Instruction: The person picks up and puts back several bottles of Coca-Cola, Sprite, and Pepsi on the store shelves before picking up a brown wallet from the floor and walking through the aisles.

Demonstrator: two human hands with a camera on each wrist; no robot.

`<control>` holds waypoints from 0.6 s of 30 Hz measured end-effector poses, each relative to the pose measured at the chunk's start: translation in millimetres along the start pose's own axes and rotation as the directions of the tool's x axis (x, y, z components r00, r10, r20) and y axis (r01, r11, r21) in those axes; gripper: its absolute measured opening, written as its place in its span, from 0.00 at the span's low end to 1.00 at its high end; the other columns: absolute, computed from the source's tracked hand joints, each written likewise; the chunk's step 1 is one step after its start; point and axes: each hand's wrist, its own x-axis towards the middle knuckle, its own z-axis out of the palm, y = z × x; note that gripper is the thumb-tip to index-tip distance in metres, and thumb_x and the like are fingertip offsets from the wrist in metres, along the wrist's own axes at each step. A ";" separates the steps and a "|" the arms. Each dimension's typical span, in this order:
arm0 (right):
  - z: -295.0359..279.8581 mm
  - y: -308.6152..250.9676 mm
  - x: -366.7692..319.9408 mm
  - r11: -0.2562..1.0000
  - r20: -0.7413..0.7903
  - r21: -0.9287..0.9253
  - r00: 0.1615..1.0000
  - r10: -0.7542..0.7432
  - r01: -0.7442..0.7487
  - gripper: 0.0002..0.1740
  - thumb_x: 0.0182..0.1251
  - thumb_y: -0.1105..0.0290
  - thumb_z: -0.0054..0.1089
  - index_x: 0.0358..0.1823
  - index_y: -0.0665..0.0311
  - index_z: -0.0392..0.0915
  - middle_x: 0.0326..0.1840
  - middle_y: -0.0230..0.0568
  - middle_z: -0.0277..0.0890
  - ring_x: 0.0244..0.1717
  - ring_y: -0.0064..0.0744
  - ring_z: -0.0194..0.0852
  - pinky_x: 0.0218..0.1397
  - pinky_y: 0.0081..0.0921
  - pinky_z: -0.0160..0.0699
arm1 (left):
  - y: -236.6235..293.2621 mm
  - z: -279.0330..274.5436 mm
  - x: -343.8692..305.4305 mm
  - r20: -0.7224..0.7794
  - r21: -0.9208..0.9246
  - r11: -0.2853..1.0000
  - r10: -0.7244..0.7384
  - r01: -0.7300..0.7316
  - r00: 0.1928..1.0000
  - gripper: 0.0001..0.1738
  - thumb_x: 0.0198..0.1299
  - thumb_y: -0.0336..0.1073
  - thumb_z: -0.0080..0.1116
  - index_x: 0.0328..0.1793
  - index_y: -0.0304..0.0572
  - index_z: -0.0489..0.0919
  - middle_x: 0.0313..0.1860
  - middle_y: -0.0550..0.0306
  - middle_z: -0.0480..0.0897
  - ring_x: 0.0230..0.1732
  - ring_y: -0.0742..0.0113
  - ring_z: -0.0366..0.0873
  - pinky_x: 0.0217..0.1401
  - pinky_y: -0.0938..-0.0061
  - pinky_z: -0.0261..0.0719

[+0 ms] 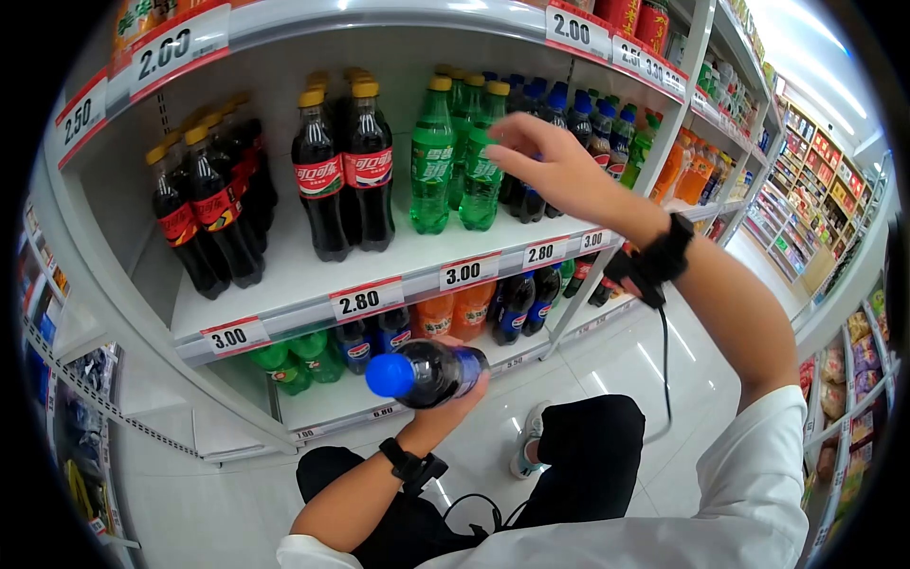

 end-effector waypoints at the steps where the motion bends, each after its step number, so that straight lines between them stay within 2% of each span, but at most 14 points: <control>1: -0.4 2.8 13.3 0.945 0.024 -0.302 0.992 -0.122 0.124 0.23 0.68 0.56 0.56 0.51 0.70 0.74 0.43 0.48 0.77 0.42 0.41 0.78 0.49 0.32 0.77 | -0.3 -1.0 -1.1 0.005 -0.063 0.997 -0.039 0.039 0.999 0.27 0.47 0.26 0.70 0.52 0.41 0.67 0.49 0.52 0.74 0.50 0.62 0.74 0.58 0.68 0.71; 2: 0.3 7.9 28.3 0.946 0.023 -0.300 0.993 -0.120 0.121 0.23 0.68 0.56 0.56 0.51 0.70 0.74 0.43 0.48 0.77 0.42 0.41 0.78 0.49 0.32 0.77 | 0.3 -3.8 1.9 0.007 -0.062 0.997 -0.042 0.042 0.999 0.27 0.47 0.26 0.70 0.52 0.41 0.67 0.49 0.52 0.74 0.50 0.62 0.74 0.58 0.68 0.71; 4: 7.1 20.8 57.7 0.815 -0.046 -0.493 0.926 -0.374 0.305 0.23 0.65 0.58 0.59 0.51 0.71 0.74 0.46 0.57 0.76 0.44 0.52 0.78 0.51 0.40 0.77 | 1.2 -9.7 7.7 0.096 0.097 0.995 0.023 -0.032 0.995 0.28 0.47 0.27 0.70 0.52 0.42 0.67 0.49 0.52 0.75 0.51 0.61 0.74 0.58 0.67 0.72; 6: 12.1 28.3 87.7 0.801 -0.100 -0.521 0.911 -0.400 0.295 0.23 0.65 0.57 0.58 0.51 0.71 0.74 0.48 0.59 0.76 0.46 0.55 0.77 0.52 0.43 0.77 | -10.9 -10.4 11.7 0.104 0.068 0.996 0.051 -0.058 0.993 0.29 0.45 0.28 0.72 0.52 0.42 0.68 0.50 0.51 0.75 0.51 0.60 0.74 0.58 0.67 0.72; 8: 14.8 36.2 112.6 0.787 -0.158 -0.549 0.889 -0.429 0.282 0.23 0.66 0.57 0.56 0.51 0.70 0.74 0.50 0.61 0.76 0.49 0.57 0.77 0.53 0.47 0.76 | -12.6 -9.0 16.0 0.080 0.200 0.956 0.203 -0.216 0.976 0.30 0.40 0.33 0.76 0.49 0.38 0.72 0.46 0.49 0.75 0.47 0.56 0.76 0.53 0.68 0.75; 10: 18.2 47.2 136.6 0.711 -0.146 -0.661 0.888 -0.436 0.240 0.25 0.67 0.56 0.57 0.55 0.70 0.73 0.46 0.55 0.80 0.48 0.56 0.78 0.52 0.41 0.78 | -10.2 -10.6 19.3 0.121 0.115 0.981 0.143 -0.156 0.982 0.30 0.40 0.34 0.77 0.50 0.37 0.74 0.47 0.47 0.76 0.48 0.53 0.76 0.53 0.66 0.76; 11: 19.4 52.9 150.0 0.674 -0.126 -0.699 0.887 -0.444 0.238 0.25 0.68 0.55 0.56 0.56 0.69 0.73 0.45 0.55 0.81 0.41 0.53 0.83 0.48 0.40 0.81 | -12.4 -9.5 18.5 0.132 0.095 0.986 0.127 -0.140 0.983 0.30 0.41 0.34 0.77 0.50 0.37 0.74 0.47 0.47 0.76 0.48 0.53 0.77 0.53 0.66 0.76; 12: 19.4 43.2 150.3 0.675 -0.123 -0.697 0.886 -0.446 0.243 0.25 0.68 0.55 0.56 0.56 0.69 0.73 0.45 0.55 0.81 0.41 0.53 0.83 0.48 0.40 0.81 | -14.9 -7.8 17.9 0.144 0.076 0.989 0.112 -0.124 0.983 0.29 0.42 0.34 0.77 0.50 0.37 0.75 0.46 0.47 0.77 0.49 0.52 0.77 0.53 0.66 0.76; 13: 16.8 22.8 145.5 0.785 -0.058 -0.610 0.981 -0.183 0.110 0.26 0.68 0.54 0.56 0.56 0.70 0.72 0.43 0.55 0.81 0.35 0.49 0.84 0.44 0.38 0.83 | -22.8 -5.1 18.0 0.150 0.136 0.974 0.160 -0.181 0.976 0.33 0.34 0.36 0.77 0.48 0.41 0.72 0.45 0.51 0.77 0.45 0.57 0.77 0.51 0.67 0.76; 14: 16.8 11.1 143.6 0.845 0.038 -0.531 0.995 0.088 -0.054 0.26 0.68 0.54 0.55 0.56 0.71 0.72 0.42 0.56 0.81 0.29 0.45 0.85 0.40 0.36 0.84 | -27.6 -6.1 18.5 0.146 0.139 0.974 0.157 -0.177 0.977 0.33 0.34 0.36 0.77 0.48 0.41 0.72 0.45 0.51 0.77 0.45 0.57 0.77 0.51 0.67 0.76; 15: 19.8 11.4 145.3 0.846 0.043 -0.530 0.995 0.089 -0.052 0.26 0.68 0.54 0.55 0.56 0.71 0.72 0.42 0.56 0.81 0.29 0.45 0.85 0.40 0.36 0.84 | -30.2 -7.6 19.2 0.163 0.105 0.981 0.146 -0.164 0.976 0.29 0.39 0.33 0.75 0.49 0.38 0.73 0.46 0.48 0.77 0.47 0.53 0.77 0.53 0.66 0.76; 16: 23.1 13.1 146.2 0.877 0.021 -0.472 0.994 0.112 -0.089 0.27 0.68 0.54 0.55 0.56 0.72 0.71 0.39 0.55 0.81 0.25 0.42 0.84 0.36 0.35 0.84 | -31.7 -8.7 18.8 0.179 0.070 0.987 0.133 -0.147 0.975 0.26 0.43 0.30 0.72 0.50 0.35 0.74 0.47 0.46 0.77 0.50 0.50 0.77 0.54 0.64 0.75; 17: 26.1 14.9 146.3 0.902 0.001 -0.412 0.990 0.139 -0.126 0.28 0.68 0.53 0.55 0.56 0.73 0.70 0.37 0.55 0.81 0.21 0.38 0.83 0.32 0.33 0.84 | -33.5 -11.5 20.7 0.194 0.058 0.986 0.143 -0.157 0.971 0.25 0.44 0.28 0.69 0.50 0.34 0.74 0.47 0.45 0.77 0.50 0.48 0.77 0.54 0.64 0.75; 18: 27.6 18.4 147.8 0.901 0.009 -0.415 0.989 0.146 -0.129 0.28 0.68 0.53 0.55 0.56 0.73 0.70 0.37 0.55 0.81 0.21 0.38 0.83 0.32 0.33 0.84 | -34.0 -13.8 22.7 0.189 0.053 0.988 0.136 -0.148 0.973 0.25 0.44 0.28 0.69 0.50 0.34 0.74 0.47 0.45 0.77 0.50 0.48 0.77 0.54 0.64 0.75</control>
